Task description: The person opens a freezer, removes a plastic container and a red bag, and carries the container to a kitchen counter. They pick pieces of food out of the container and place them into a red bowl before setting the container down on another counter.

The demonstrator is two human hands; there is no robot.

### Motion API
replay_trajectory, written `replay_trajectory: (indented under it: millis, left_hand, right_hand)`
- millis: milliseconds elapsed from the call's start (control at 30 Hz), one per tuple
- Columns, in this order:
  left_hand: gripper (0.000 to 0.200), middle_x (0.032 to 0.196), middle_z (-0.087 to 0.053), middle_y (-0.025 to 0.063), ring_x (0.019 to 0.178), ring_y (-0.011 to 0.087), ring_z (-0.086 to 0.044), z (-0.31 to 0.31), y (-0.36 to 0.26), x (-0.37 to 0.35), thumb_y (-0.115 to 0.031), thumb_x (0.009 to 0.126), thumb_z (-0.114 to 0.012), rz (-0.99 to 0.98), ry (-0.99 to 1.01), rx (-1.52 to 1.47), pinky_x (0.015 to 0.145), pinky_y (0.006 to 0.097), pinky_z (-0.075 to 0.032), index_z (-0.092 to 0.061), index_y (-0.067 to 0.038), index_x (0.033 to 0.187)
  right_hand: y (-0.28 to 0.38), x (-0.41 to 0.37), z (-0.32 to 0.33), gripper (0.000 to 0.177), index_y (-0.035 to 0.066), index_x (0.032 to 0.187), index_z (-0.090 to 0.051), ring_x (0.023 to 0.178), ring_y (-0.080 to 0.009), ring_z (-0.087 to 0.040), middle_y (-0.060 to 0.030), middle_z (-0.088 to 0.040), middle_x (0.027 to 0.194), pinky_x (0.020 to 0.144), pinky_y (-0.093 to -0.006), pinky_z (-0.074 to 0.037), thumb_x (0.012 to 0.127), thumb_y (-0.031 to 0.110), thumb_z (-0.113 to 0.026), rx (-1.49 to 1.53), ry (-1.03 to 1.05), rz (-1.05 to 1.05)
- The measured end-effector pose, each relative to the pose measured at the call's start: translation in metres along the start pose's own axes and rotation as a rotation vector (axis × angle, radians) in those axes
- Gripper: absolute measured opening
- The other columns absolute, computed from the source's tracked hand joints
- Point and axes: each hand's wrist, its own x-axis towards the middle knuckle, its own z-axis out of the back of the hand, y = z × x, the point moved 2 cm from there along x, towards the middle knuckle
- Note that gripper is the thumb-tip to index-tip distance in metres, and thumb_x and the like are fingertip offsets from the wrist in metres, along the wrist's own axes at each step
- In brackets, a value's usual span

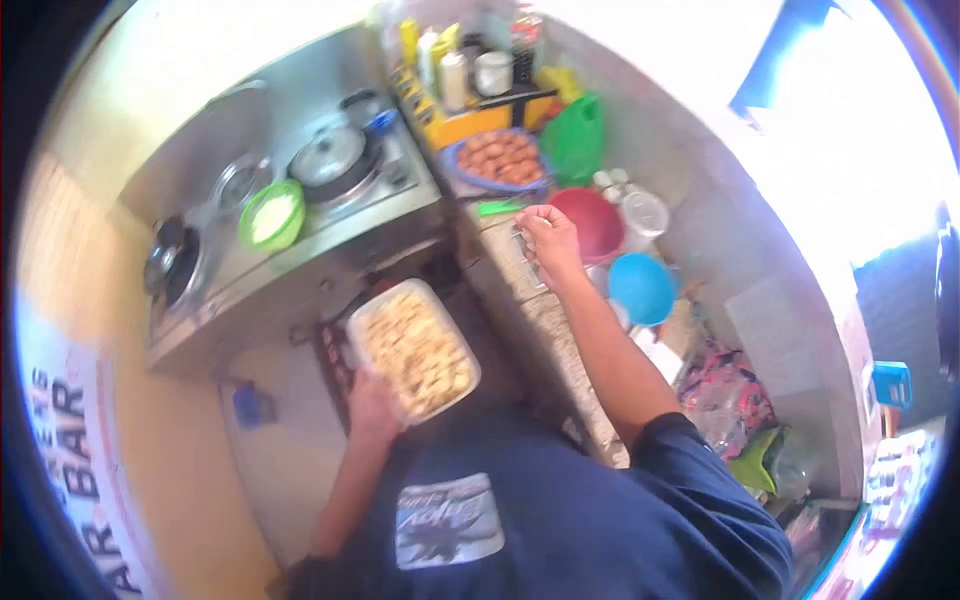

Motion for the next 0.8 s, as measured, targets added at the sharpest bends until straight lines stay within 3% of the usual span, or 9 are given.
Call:
replay_trajectory:
  millis: [67,100,167,233,367,433,567,667,800]
  left_hand:
    - [0.061,0.131,-0.051,0.0171,0.122,0.0332,-0.053,0.033,0.0,0.001,0.0,0.08,-0.041,0.039,-0.247,0.342,0.102,0.0459,-0.047,-0.038,-0.003,0.141]
    - [0.057,0.131,-0.05,0.0179,0.121,0.0349,-0.053,0.006,-0.011,-0.017,-0.005,0.083,-0.04,-0.046,-0.033,0.008,0.102,0.0489,-0.047,-0.039,-0.003,0.14]
    - [0.056,0.135,-0.048,0.0201,0.123,0.0375,-0.051,0.011,-0.016,-0.026,-0.009,0.086,-0.039,-0.015,-0.146,-0.048,0.103,0.0534,-0.046,-0.037,-0.003,0.142]
    - [0.057,0.137,-0.046,0.0219,0.125,0.0382,-0.05,0.035,-0.019,-0.029,-0.013,0.087,-0.04,-0.031,-0.031,-0.117,0.102,0.0556,-0.045,-0.036,-0.004,0.143]
    - [0.061,0.138,-0.046,0.0223,0.126,0.0382,-0.049,0.036,-0.035,-0.058,-0.015,0.084,-0.041,-0.032,-0.084,-0.122,0.104,0.0551,-0.045,-0.035,-0.002,0.143]
    - [0.064,0.138,-0.047,0.0236,0.125,0.039,-0.05,0.051,-0.037,-0.063,-0.015,0.079,-0.041,-0.102,-0.135,-0.219,0.103,0.055,-0.046,-0.036,0.0,0.142]
    - [0.074,0.14,-0.048,0.0213,0.128,0.0383,-0.049,0.054,-0.043,-0.07,-0.017,0.073,-0.048,-0.183,-0.045,-0.156,0.11,0.0523,-0.039,-0.035,0.0,0.143]
    - [0.06,0.132,-0.052,0.0239,0.119,0.039,-0.055,0.043,-0.044,-0.081,-0.015,0.079,-0.043,-0.251,-0.027,-0.1,0.097,0.0544,-0.05,-0.041,0.006,0.135]
    - [0.049,0.126,-0.057,0.0212,0.112,0.0362,-0.06,0.088,-0.026,-0.073,-0.014,0.09,-0.046,-0.273,-0.038,-0.134,0.096,0.0549,-0.05,-0.043,0.005,0.135]
  right_hand:
    - [-0.019,0.054,0.071,0.006,0.01,0.082,-0.065,0.055,-0.0054,-0.051,0.0002,-0.061,0.071,0.045,-0.0218,-0.039,0.083,0.014,-0.07,0.119,-0.14,-0.071]
    - [-0.023,0.071,0.098,0.009,0.01,0.082,-0.065,0.057,-0.0079,-0.054,-0.0005,-0.062,0.071,0.048,-0.0251,-0.043,0.082,0.017,-0.071,0.02,-0.195,-0.094]
    - [-0.043,0.103,0.143,0.013,0.009,0.083,-0.065,0.059,-0.0103,-0.057,-0.0012,-0.063,0.071,0.052,-0.0284,-0.046,0.082,0.021,-0.071,-0.073,-0.265,-0.106]
    - [-0.075,0.136,0.171,0.02,0.006,0.092,-0.067,0.053,-0.0132,-0.056,-0.0042,-0.065,0.072,0.041,-0.0305,-0.042,0.082,0.023,-0.073,-0.448,-0.414,-0.062]
    - [-0.108,0.156,0.194,0.025,0.005,0.094,-0.069,0.056,-0.0176,-0.062,-0.0074,-0.07,0.081,0.046,-0.0341,-0.049,0.08,0.025,-0.074,-0.817,-0.453,0.072]
    - [-0.089,0.14,0.179,0.025,0.007,0.096,-0.071,0.068,-0.02,-0.067,-0.0093,-0.071,0.086,0.06,-0.036,-0.056,0.08,0.026,-0.074,-0.854,-0.428,-0.157]
    - [-0.085,0.131,0.165,0.028,0.009,0.1,-0.072,0.084,-0.0247,-0.069,-0.0105,-0.072,0.094,0.079,-0.0389,-0.055,0.079,0.027,-0.073,-0.762,-0.361,-0.284]
    - [-0.085,0.131,0.155,0.033,0.01,0.108,-0.071,0.102,-0.029,-0.066,-0.013,-0.07,0.106,0.095,-0.0415,-0.049,0.082,0.031,-0.067,-1.161,-0.23,0.01]
    - [-0.037,0.075,0.07,0.03,0.002,0.115,-0.066,0.11,-0.0261,-0.062,-0.0145,-0.067,0.116,0.097,-0.0365,-0.046,0.088,0.015,-0.062,-0.765,-0.019,0.398]
